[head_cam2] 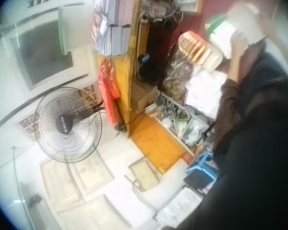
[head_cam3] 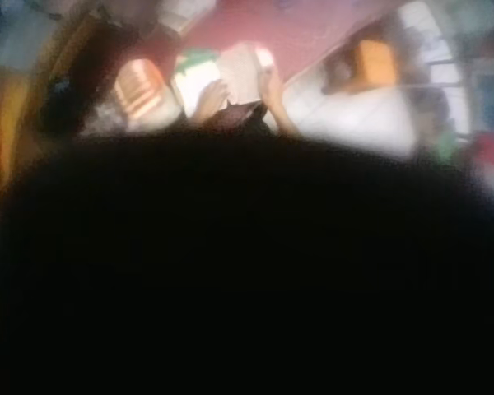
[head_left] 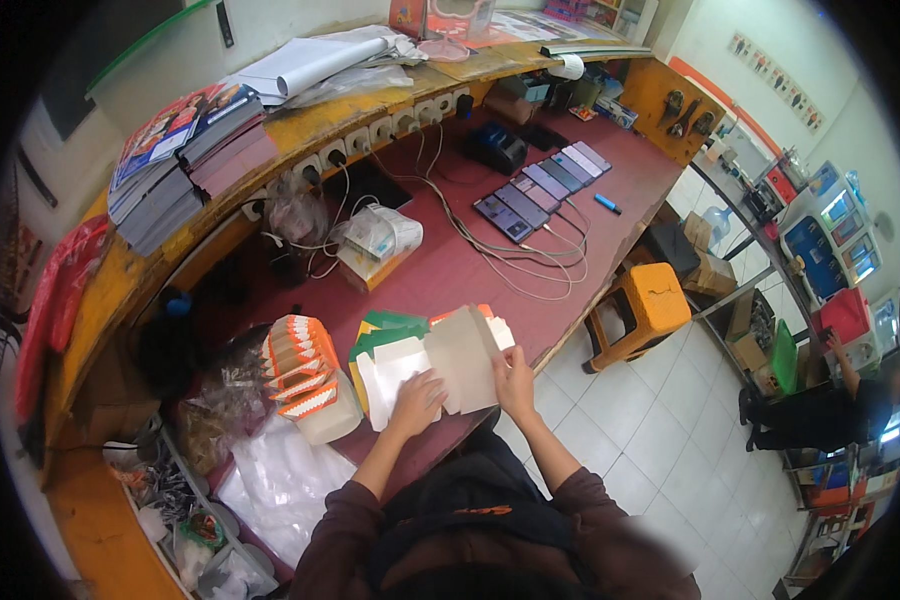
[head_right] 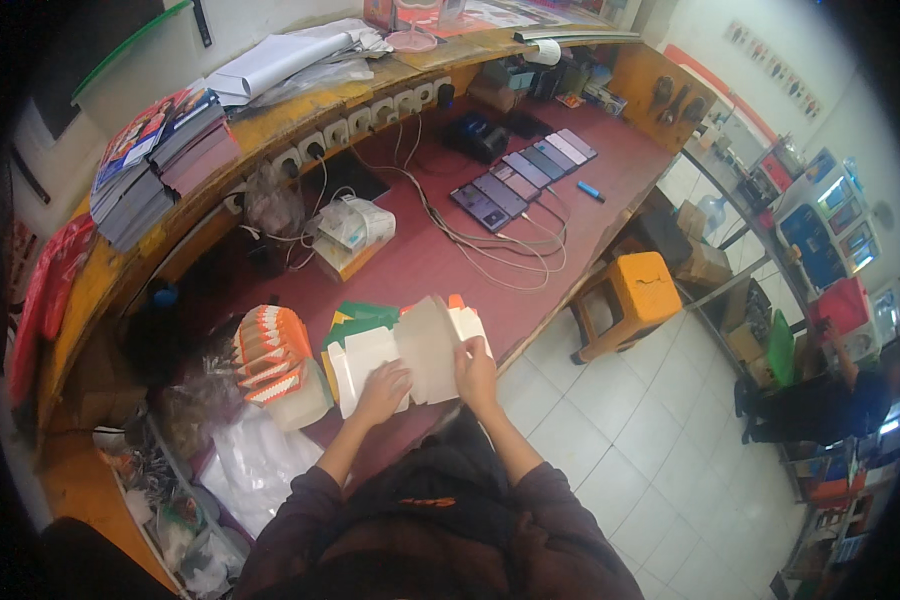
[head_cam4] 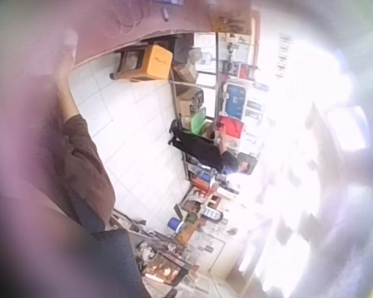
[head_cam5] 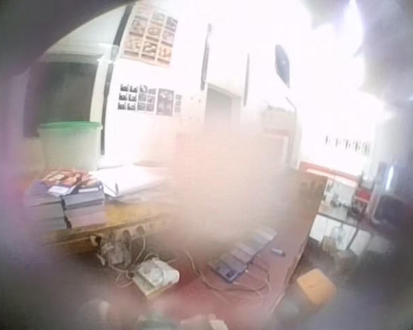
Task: The person folds and assembles small paper boxes at a counter. They pick up flat paper pieces, fold the sides, and stack the finished boxes. The person occasionally looks around the room while continuing to assemble the boxes.
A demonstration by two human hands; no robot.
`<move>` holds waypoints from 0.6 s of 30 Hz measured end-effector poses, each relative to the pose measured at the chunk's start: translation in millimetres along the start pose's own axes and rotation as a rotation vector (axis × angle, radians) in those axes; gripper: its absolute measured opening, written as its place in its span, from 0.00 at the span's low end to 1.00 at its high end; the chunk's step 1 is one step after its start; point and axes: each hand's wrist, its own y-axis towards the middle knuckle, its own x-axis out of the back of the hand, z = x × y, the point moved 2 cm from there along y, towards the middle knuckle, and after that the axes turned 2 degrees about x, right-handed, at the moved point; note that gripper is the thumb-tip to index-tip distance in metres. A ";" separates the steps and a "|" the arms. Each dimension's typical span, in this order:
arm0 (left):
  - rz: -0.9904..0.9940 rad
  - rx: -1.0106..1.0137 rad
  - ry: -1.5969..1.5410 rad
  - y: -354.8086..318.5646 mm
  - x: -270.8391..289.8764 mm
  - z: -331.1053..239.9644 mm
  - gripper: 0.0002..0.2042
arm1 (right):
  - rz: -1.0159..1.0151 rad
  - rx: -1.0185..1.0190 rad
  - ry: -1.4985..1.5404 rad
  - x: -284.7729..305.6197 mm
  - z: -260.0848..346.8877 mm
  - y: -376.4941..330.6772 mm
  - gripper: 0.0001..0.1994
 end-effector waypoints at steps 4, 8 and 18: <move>-0.405 -0.296 -0.706 0.1 28.9 -77.8 0.20 | -0.078 0.693 -0.168 -0.2 70.9 -41.4 0.18; -0.532 -0.166 -0.680 -14.8 80.4 -109.2 0.13 | -0.174 0.678 -0.009 11.3 90.0 -48.8 0.19; -0.993 -0.591 -0.084 -46.9 134.4 -145.2 0.08 | -0.248 0.623 0.361 41.7 118.3 -66.6 0.04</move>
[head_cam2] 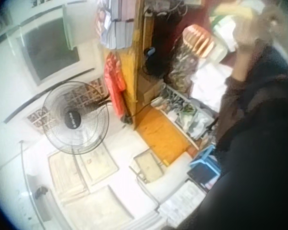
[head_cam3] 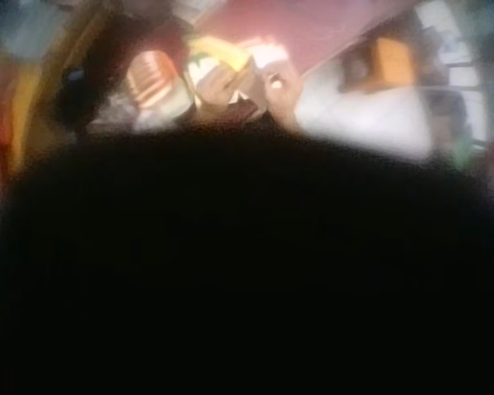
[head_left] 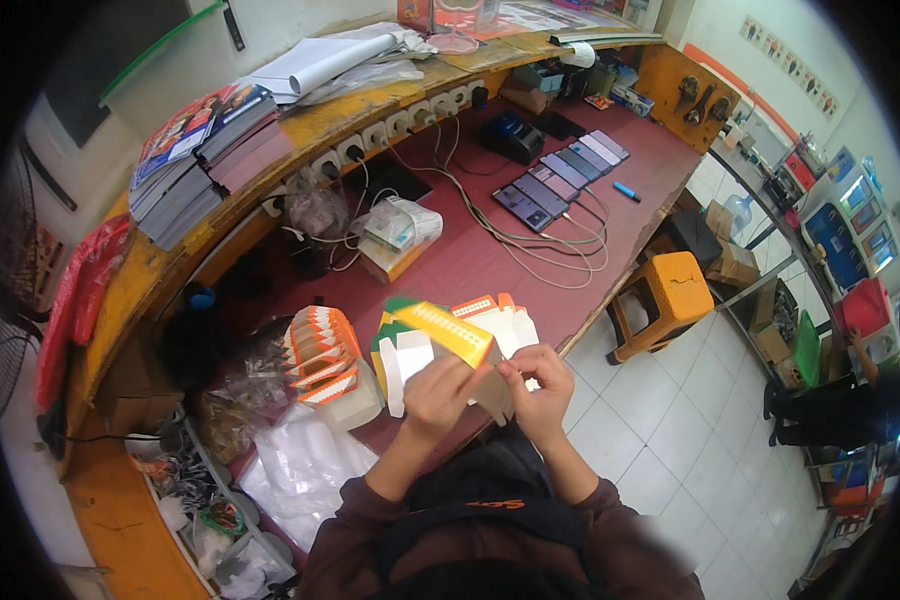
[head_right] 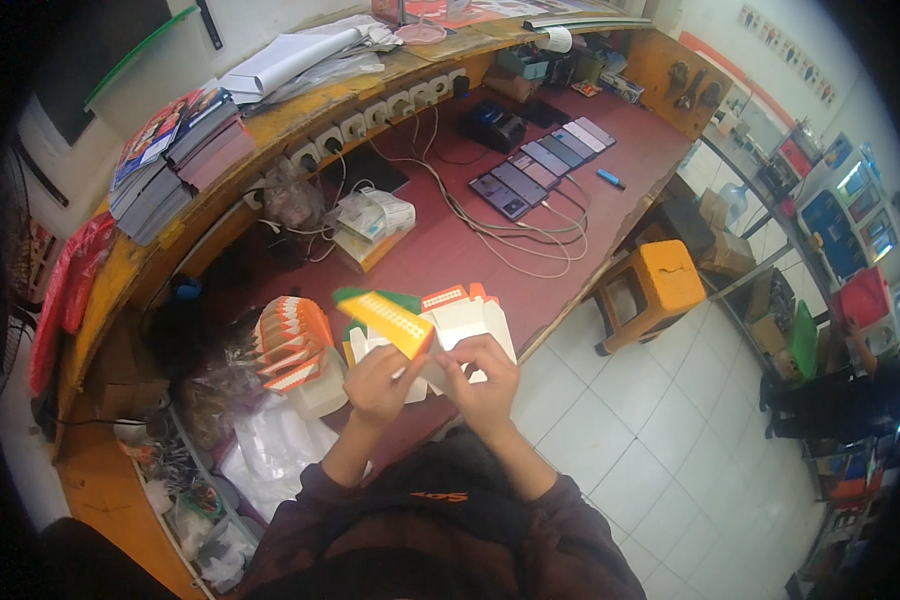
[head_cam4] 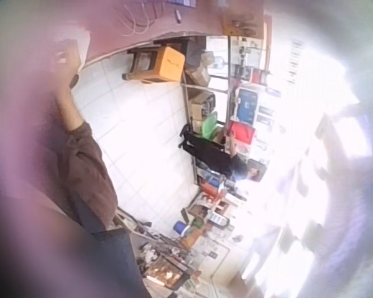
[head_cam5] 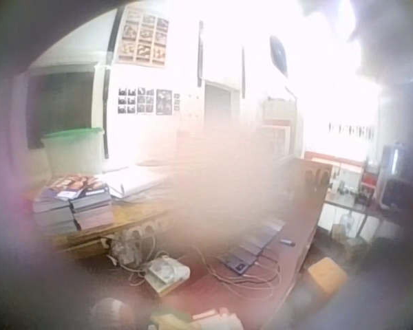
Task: The person folds and assembles small paper boxes at a counter. They pick up flat paper pieces, fold the sides, and stack the finished boxes. The person occasionally looks around the room while continuing to assemble the boxes.
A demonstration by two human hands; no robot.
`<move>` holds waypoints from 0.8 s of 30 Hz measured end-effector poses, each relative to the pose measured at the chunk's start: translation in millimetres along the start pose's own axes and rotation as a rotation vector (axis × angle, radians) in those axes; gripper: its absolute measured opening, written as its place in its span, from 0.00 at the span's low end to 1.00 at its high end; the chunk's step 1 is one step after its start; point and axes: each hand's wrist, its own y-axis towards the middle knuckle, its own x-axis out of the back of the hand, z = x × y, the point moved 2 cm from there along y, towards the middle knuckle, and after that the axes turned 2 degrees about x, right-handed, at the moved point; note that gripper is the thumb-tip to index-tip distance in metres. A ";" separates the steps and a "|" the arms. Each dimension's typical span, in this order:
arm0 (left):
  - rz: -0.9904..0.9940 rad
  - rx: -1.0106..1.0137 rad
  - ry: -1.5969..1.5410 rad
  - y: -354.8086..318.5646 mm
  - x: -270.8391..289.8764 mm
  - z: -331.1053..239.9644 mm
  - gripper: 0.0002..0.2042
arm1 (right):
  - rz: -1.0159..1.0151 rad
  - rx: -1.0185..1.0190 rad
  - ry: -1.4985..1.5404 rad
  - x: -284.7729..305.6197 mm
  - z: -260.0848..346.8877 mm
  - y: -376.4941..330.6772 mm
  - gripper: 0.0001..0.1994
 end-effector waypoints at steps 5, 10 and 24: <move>0.078 0.228 -0.318 2.0 3.8 -20.2 0.08 | -0.125 0.005 0.101 -2.3 25.7 2.7 0.05; 0.056 0.501 -0.675 -0.1 6.8 -19.0 0.10 | -0.103 0.030 0.053 1.6 39.1 7.7 0.05; -0.034 0.397 -0.592 9.2 17.3 -24.4 0.06 | 0.063 0.345 -0.345 -7.2 77.7 -0.5 0.14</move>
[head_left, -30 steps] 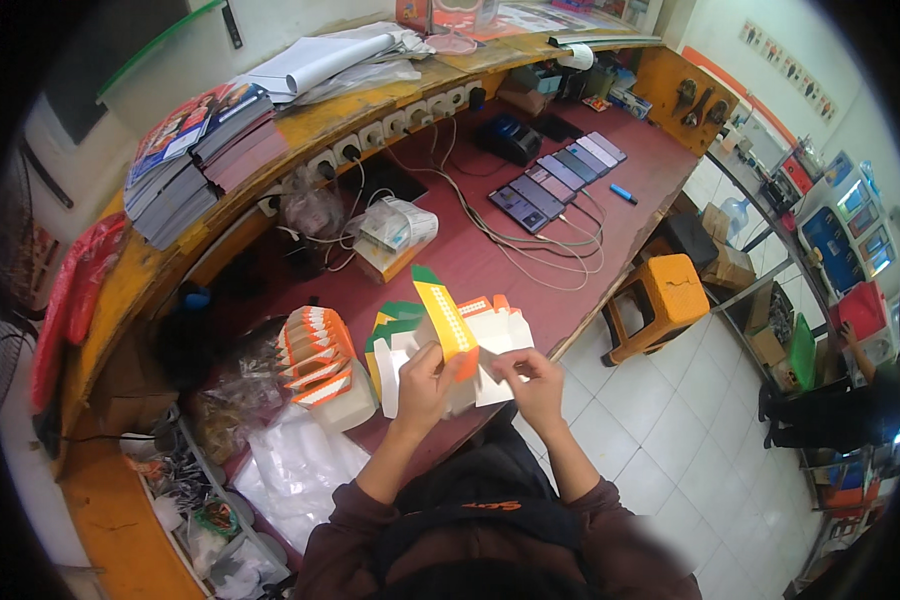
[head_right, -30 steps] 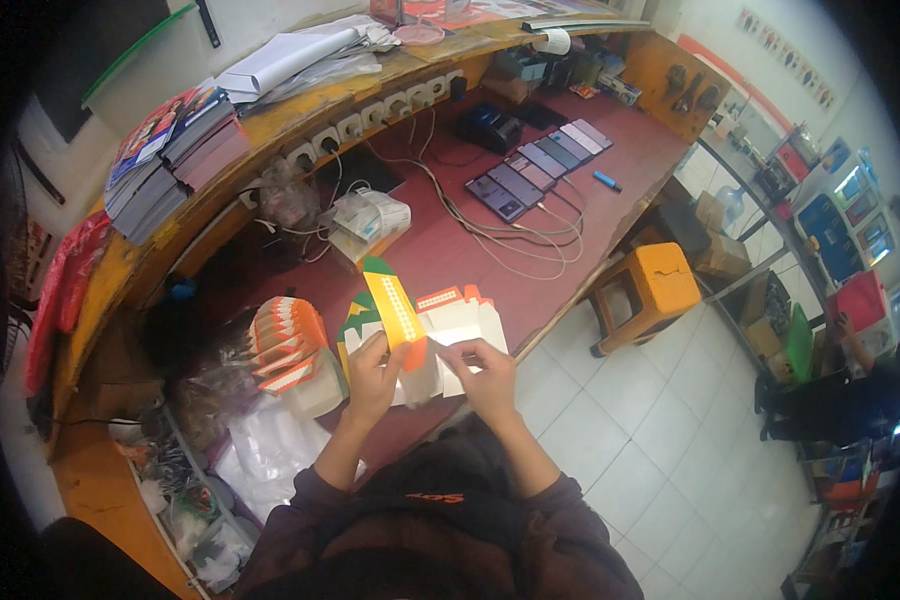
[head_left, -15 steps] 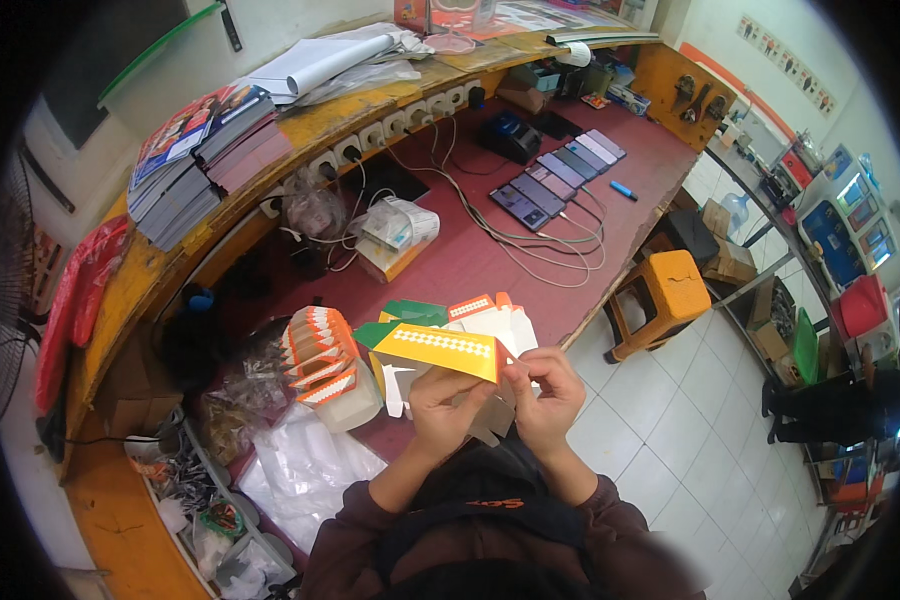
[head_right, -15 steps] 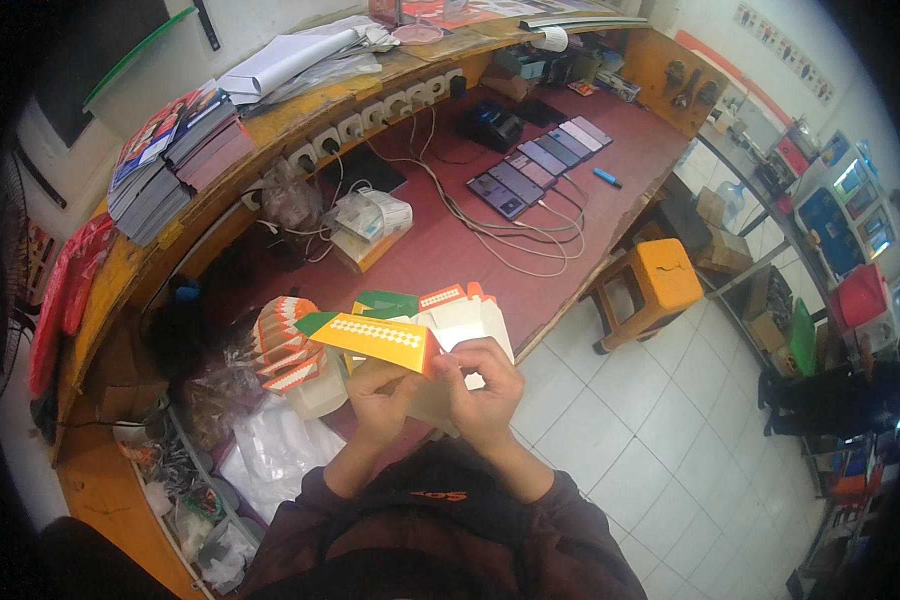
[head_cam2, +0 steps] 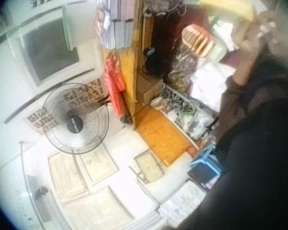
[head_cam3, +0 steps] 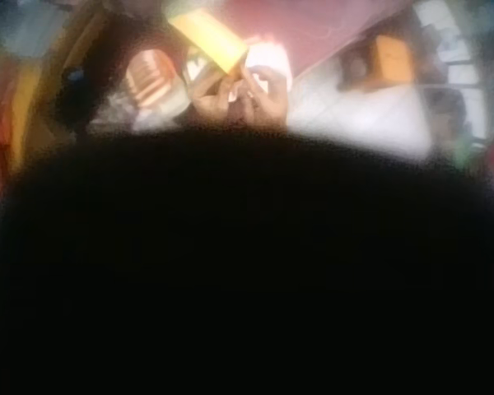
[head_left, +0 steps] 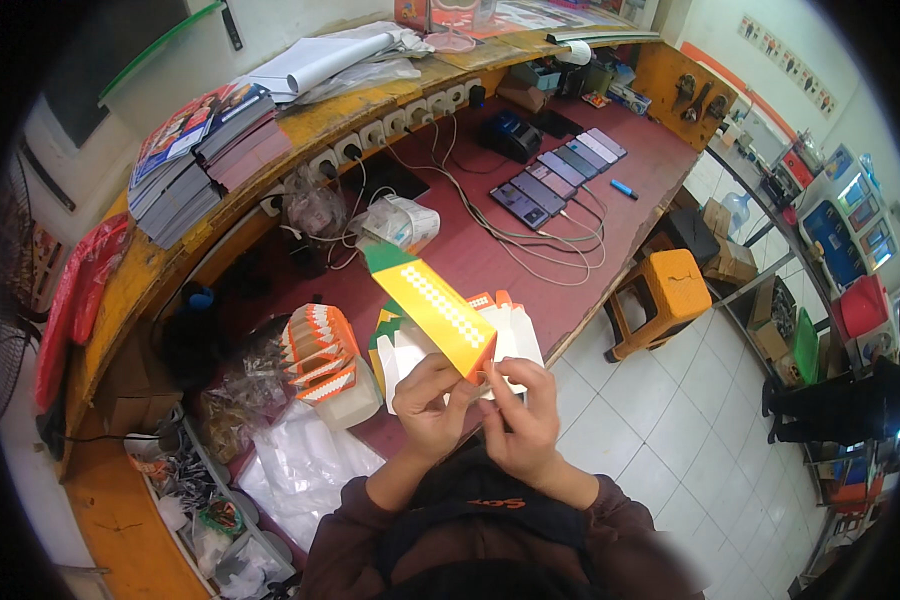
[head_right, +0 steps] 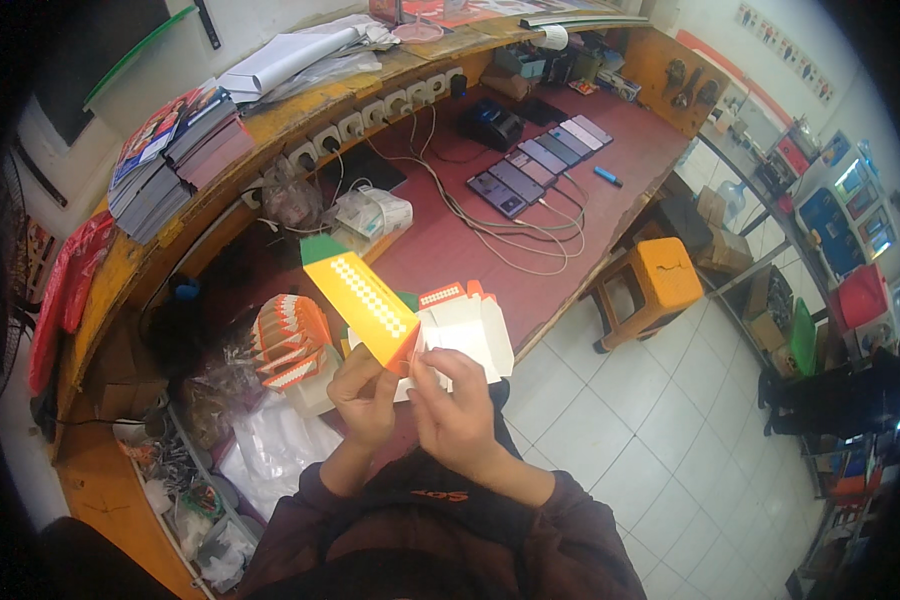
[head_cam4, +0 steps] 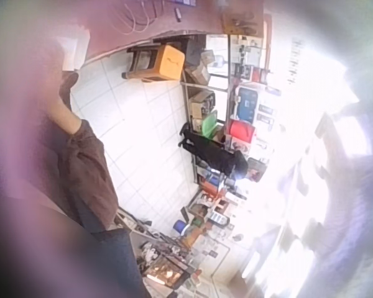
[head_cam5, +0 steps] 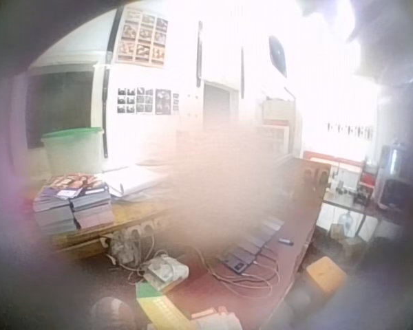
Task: The person folds and assembles small paper boxes at a counter. They pick up flat paper pieces, fold the sides, and stack the finished boxes. The person occasionally looks around the room while continuing to assemble the boxes.
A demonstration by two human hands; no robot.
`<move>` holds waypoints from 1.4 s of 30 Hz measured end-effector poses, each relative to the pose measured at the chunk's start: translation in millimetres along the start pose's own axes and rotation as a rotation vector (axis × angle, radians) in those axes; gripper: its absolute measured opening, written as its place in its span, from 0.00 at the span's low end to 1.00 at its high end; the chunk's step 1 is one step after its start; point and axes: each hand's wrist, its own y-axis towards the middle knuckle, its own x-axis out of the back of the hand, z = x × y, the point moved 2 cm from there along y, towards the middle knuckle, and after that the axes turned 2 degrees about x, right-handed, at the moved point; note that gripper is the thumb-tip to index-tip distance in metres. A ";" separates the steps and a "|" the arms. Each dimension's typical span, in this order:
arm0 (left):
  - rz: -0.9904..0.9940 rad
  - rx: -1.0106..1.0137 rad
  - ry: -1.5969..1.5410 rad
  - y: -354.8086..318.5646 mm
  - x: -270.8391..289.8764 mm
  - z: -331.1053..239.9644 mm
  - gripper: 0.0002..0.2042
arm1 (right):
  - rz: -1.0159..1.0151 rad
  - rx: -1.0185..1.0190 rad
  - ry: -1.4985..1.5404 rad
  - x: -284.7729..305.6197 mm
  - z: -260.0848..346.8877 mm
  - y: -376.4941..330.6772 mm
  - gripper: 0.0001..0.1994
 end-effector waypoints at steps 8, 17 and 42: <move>-0.093 0.001 0.067 -13.0 -3.1 0.9 0.11 | -0.020 -0.178 0.456 4.3 -16.8 -1.6 0.07; 0.051 0.025 -0.202 -7.4 1.3 -8.8 0.11 | 0.024 0.021 0.311 9.4 -10.0 3.9 0.12; -0.361 0.511 -0.393 -2.2 0.1 48.1 0.08 | -0.024 0.138 -0.024 -43.6 -46.9 -18.3 0.14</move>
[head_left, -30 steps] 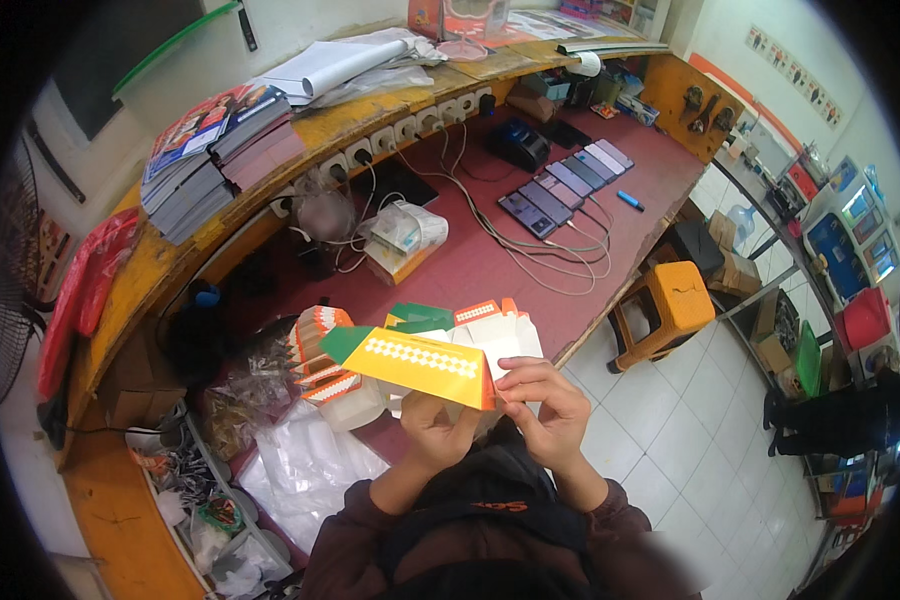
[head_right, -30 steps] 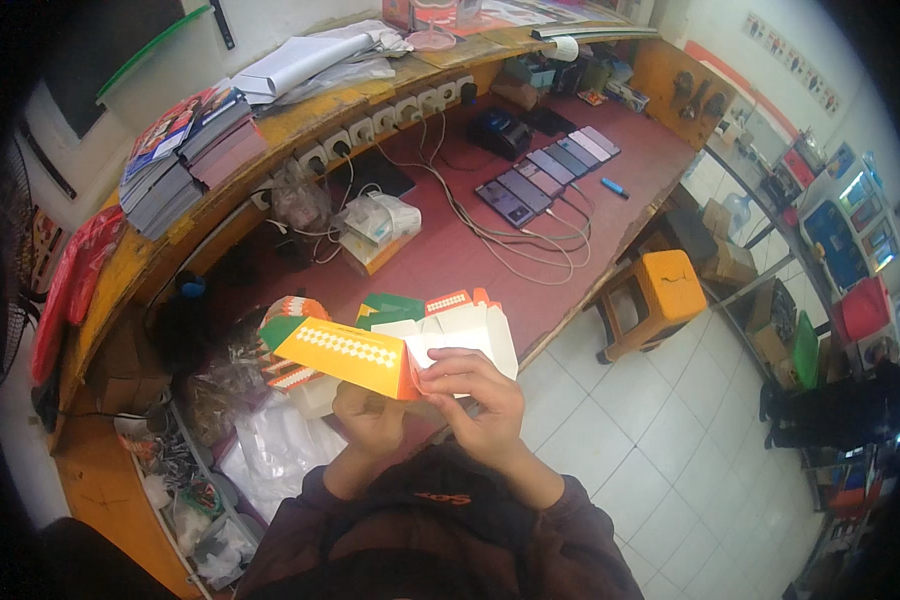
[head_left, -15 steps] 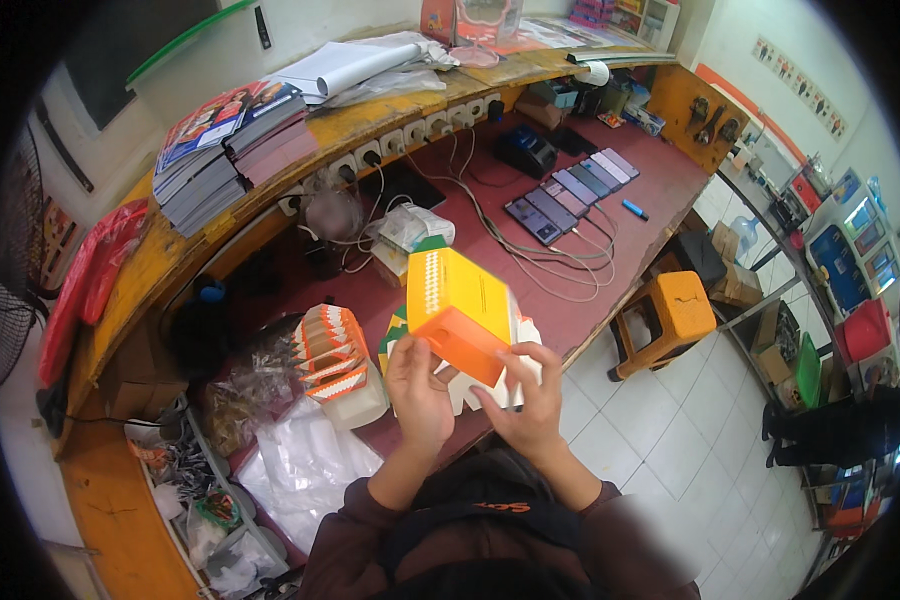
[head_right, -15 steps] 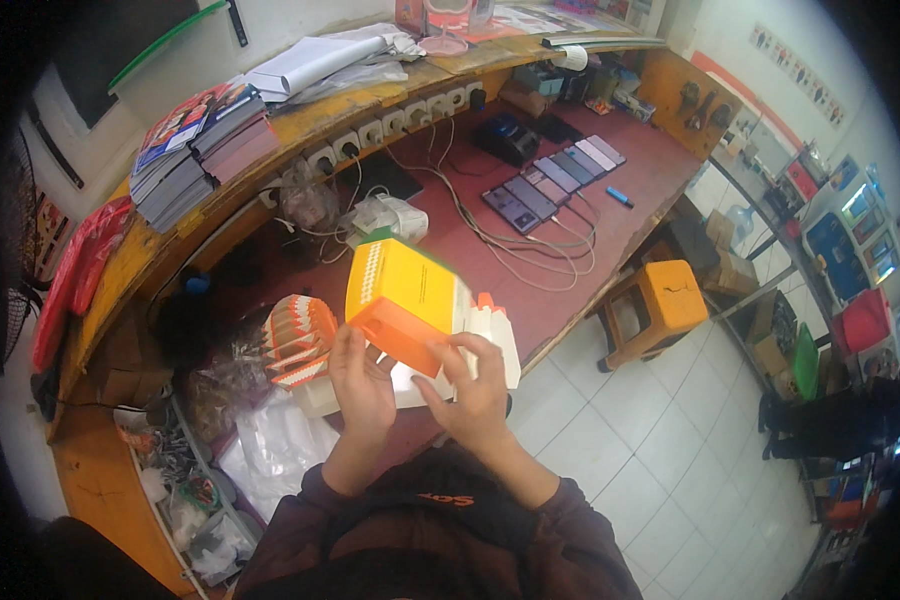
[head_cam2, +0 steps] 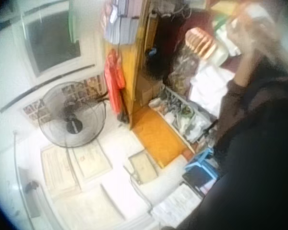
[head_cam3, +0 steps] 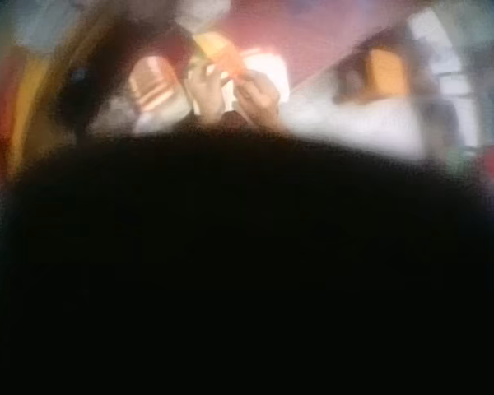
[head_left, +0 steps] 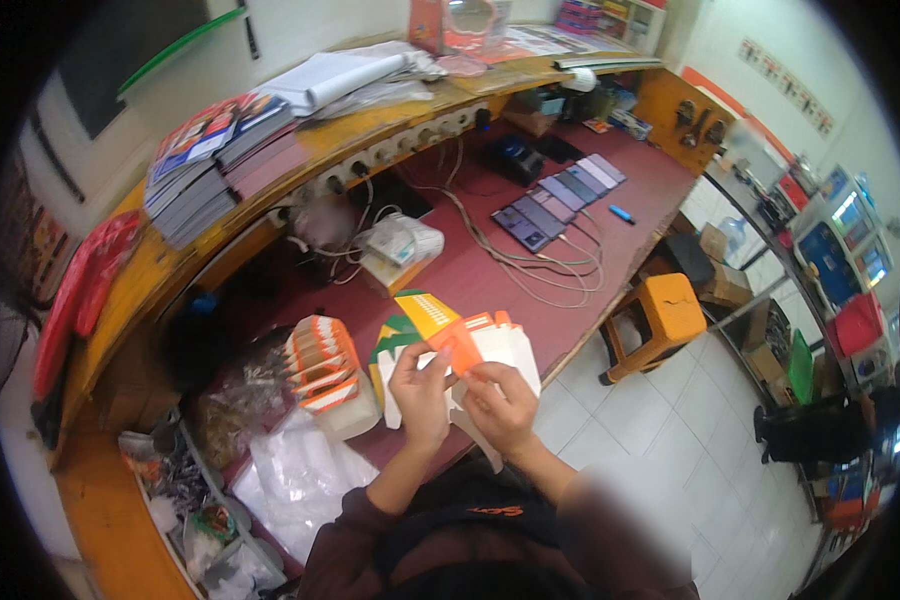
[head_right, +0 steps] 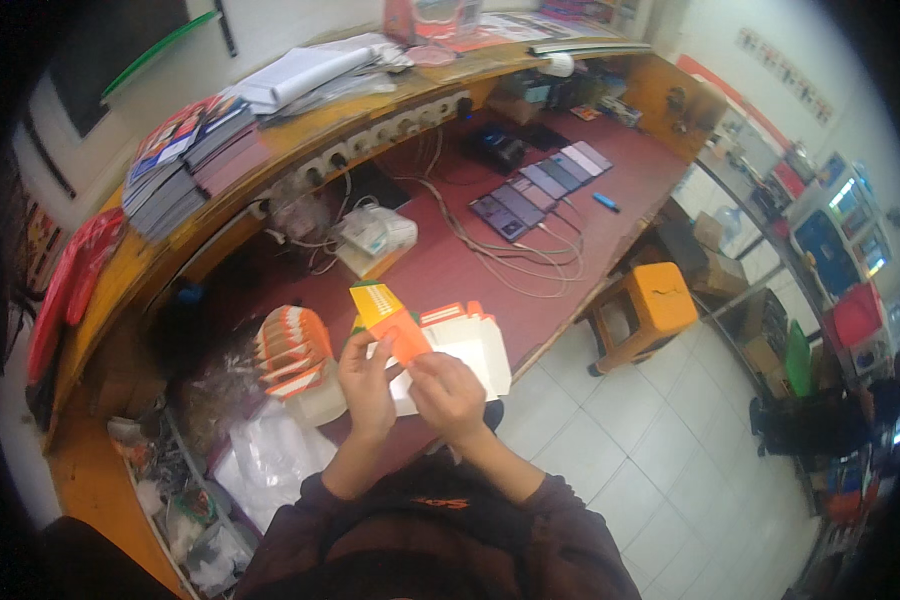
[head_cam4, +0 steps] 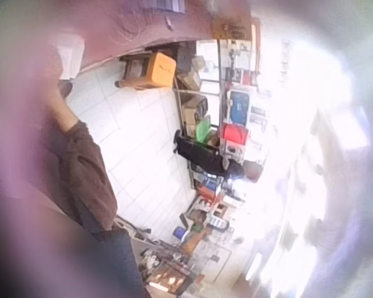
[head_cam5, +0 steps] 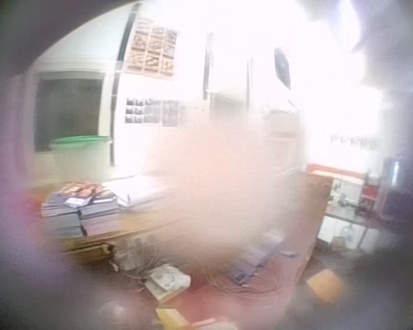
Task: The person folds and assembles small paper boxes at a counter. They pick up flat paper pieces, fold the sides, and stack the finished boxes. The person occasionally looks around the room while continuing to assemble the boxes.
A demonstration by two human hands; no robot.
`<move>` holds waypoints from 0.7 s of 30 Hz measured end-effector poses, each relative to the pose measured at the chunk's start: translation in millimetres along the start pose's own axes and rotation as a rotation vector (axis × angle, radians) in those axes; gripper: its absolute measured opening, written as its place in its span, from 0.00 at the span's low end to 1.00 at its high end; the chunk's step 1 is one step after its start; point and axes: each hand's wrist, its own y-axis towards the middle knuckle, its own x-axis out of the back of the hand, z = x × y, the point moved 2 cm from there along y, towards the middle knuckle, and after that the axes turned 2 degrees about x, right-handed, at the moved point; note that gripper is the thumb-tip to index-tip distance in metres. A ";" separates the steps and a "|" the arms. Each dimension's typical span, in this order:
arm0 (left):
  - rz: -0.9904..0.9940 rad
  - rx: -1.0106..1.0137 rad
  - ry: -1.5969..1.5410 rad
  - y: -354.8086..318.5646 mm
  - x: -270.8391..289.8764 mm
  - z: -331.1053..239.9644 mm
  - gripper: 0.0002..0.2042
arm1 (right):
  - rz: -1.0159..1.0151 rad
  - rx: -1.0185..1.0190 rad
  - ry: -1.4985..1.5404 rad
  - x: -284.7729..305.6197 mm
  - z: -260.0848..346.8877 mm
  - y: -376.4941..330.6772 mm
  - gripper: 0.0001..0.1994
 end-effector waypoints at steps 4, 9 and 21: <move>-0.039 0.099 0.054 -0.8 8.7 8.4 0.09 | 0.066 -0.179 -0.017 -5.3 -4.7 -6.3 0.23; -0.054 0.172 0.126 0.7 15.8 19.9 0.09 | 0.061 -0.086 -0.089 -13.9 -10.5 -17.6 0.19; 0.125 0.212 0.268 -6.6 9.2 58.5 0.06 | 0.218 -0.323 -0.054 0.1 -23.0 -40.1 0.15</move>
